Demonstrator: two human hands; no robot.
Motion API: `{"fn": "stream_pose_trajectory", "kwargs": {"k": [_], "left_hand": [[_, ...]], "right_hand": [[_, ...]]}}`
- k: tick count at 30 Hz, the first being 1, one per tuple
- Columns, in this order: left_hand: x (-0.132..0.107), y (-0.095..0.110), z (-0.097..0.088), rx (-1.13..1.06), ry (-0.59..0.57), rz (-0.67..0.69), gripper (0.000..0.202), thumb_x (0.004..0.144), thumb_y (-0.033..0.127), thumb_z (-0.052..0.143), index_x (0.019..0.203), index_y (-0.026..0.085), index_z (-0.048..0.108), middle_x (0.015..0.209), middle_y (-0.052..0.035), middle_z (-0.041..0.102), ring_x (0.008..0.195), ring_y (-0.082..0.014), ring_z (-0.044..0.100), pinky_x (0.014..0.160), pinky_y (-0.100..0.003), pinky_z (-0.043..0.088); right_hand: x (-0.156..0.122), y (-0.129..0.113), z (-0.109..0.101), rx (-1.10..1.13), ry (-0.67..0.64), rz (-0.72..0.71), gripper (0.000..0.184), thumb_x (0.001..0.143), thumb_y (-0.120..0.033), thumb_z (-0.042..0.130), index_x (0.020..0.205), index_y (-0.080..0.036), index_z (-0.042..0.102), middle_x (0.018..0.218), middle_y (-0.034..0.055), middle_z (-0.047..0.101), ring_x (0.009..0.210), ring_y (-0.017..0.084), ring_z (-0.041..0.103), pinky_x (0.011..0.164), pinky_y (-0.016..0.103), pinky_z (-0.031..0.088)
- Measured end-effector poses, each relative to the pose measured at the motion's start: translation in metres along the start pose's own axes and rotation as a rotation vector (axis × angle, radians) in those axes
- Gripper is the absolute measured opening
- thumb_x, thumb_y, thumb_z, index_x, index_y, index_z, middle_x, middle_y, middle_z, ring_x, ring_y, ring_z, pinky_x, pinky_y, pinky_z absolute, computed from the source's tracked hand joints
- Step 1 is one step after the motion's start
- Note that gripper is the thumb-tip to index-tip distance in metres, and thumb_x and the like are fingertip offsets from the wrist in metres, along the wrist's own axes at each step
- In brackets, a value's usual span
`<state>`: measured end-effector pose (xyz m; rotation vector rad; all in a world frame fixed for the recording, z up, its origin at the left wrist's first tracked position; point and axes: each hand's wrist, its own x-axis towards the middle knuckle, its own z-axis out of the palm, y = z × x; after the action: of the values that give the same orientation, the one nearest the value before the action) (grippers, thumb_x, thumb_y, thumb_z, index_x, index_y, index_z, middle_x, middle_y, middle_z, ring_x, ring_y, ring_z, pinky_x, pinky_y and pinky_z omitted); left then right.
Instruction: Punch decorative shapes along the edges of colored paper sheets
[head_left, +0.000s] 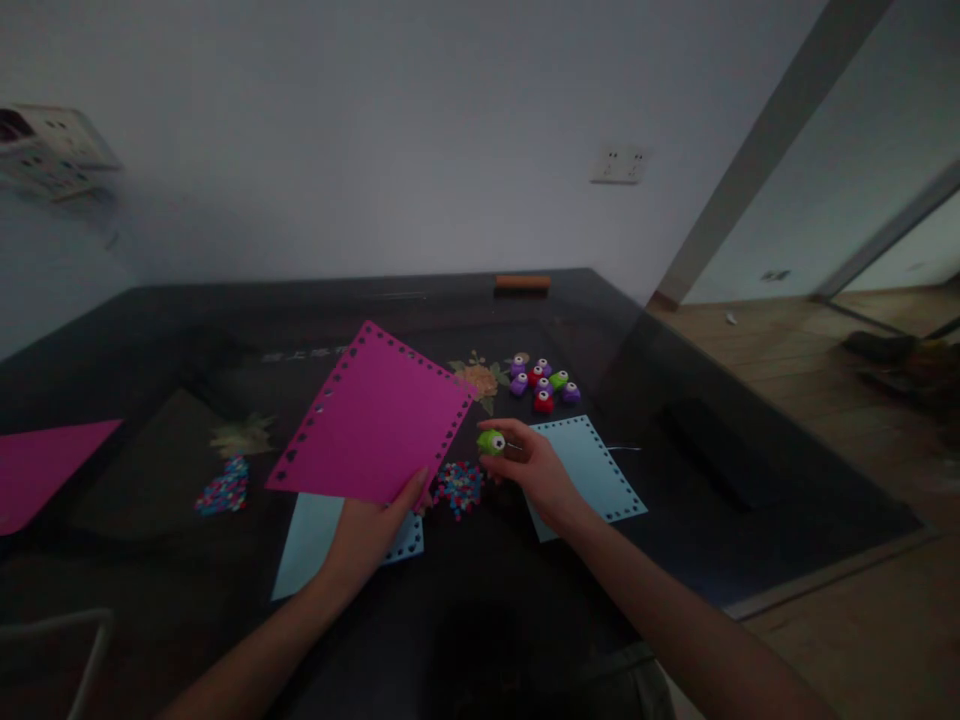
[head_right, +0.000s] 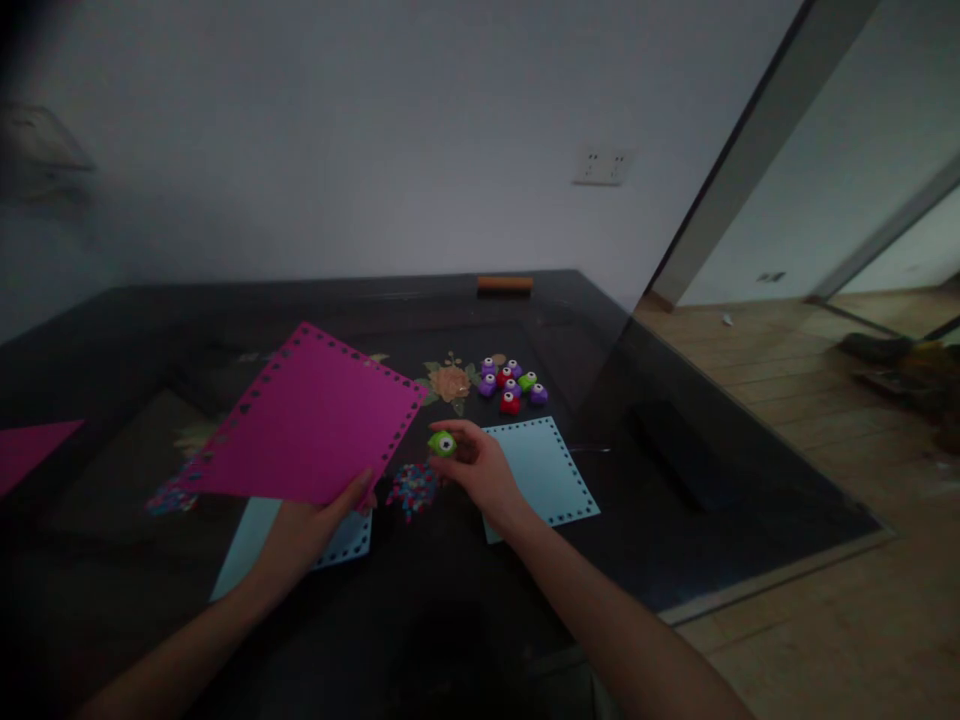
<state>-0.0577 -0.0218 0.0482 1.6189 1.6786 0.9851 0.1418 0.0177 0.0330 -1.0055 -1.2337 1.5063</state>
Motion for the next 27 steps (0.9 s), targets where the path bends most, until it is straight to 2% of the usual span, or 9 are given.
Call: {"fn": "stream_pose_trajectory", "kwargs": {"k": [7, 13, 15, 16, 20, 24, 27], "left_hand": [[-0.001, 0.0, 0.001, -0.059, 0.002, 0.003, 0.033, 0.074, 0.046, 0.052, 0.052, 0.023, 0.061, 0.055, -0.0028, 0.067, 0.061, -0.0238, 0.065, 0.069, -0.036, 0.052], [-0.003, -0.005, 0.004, -0.087, -0.039, 0.066, 0.035, 0.079, 0.045, 0.05, 0.053, 0.022, 0.06, 0.054, -0.0013, 0.066, 0.058, -0.0214, 0.064, 0.065, -0.033, 0.052], [-0.004, -0.005, 0.005, -0.095, -0.036, 0.077, 0.035, 0.079, 0.044, 0.05, 0.052, 0.023, 0.059, 0.053, -0.001, 0.065, 0.056, -0.021, 0.063, 0.062, -0.033, 0.053], [-0.004, -0.005, 0.005, -0.093, -0.035, 0.081, 0.036, 0.079, 0.044, 0.05, 0.052, 0.023, 0.059, 0.052, -0.0008, 0.064, 0.055, -0.0209, 0.063, 0.062, -0.033, 0.053], [-0.004, -0.003, 0.005, -0.074, -0.02, 0.089, 0.034, 0.078, 0.043, 0.051, 0.052, 0.023, 0.059, 0.052, -0.0002, 0.064, 0.055, -0.0212, 0.063, 0.064, -0.034, 0.053], [-0.005, -0.005, 0.007, -0.062, -0.033, 0.065, 0.036, 0.079, 0.044, 0.05, 0.051, 0.022, 0.06, 0.051, -0.0008, 0.064, 0.056, -0.022, 0.064, 0.065, -0.034, 0.052], [-0.007, -0.009, 0.012, -0.043, -0.047, 0.033, 0.039, 0.08, 0.046, 0.049, 0.052, 0.022, 0.06, 0.05, -0.0005, 0.063, 0.052, -0.0216, 0.062, 0.061, -0.033, 0.051]], "right_hand": [[0.01, 0.003, -0.007, -0.084, 0.129, -0.121, 0.039, 0.069, -0.029, 0.072, 0.102, -0.02, 0.054, 0.083, -0.001, 0.063, 0.061, 0.011, 0.059, 0.054, 0.023, 0.045], [0.023, -0.024, -0.027, -0.137, 0.213, -0.259, 0.038, 0.074, -0.036, 0.067, 0.105, -0.019, 0.053, 0.09, 0.0031, 0.066, 0.065, 0.012, 0.062, 0.061, 0.026, 0.049], [0.036, -0.034, -0.038, -0.343, 0.249, -0.349, 0.036, 0.08, -0.04, 0.058, 0.108, -0.017, 0.054, 0.091, 0.0047, 0.066, 0.069, 0.014, 0.062, 0.065, 0.028, 0.05], [0.044, -0.037, -0.043, -0.531, 0.284, -0.396, 0.036, 0.084, -0.042, 0.052, 0.109, -0.016, 0.055, 0.09, 0.0052, 0.066, 0.071, 0.014, 0.062, 0.065, 0.029, 0.05], [0.075, -0.035, -0.057, -0.795, 0.349, -0.451, 0.029, 0.081, -0.032, 0.056, 0.103, -0.014, 0.06, 0.103, 0.0112, 0.065, 0.092, 0.021, 0.059, 0.082, 0.035, 0.045], [0.091, -0.017, -0.054, -1.077, 0.29, -0.462, 0.02, 0.078, -0.02, 0.062, 0.096, -0.013, 0.064, 0.099, 0.0139, 0.065, 0.097, 0.025, 0.056, 0.087, 0.037, 0.04], [0.096, -0.007, -0.05, -1.254, 0.215, -0.485, 0.016, 0.079, -0.02, 0.064, 0.094, -0.015, 0.064, 0.1, 0.0132, 0.066, 0.101, 0.025, 0.055, 0.091, 0.038, 0.036]]}}
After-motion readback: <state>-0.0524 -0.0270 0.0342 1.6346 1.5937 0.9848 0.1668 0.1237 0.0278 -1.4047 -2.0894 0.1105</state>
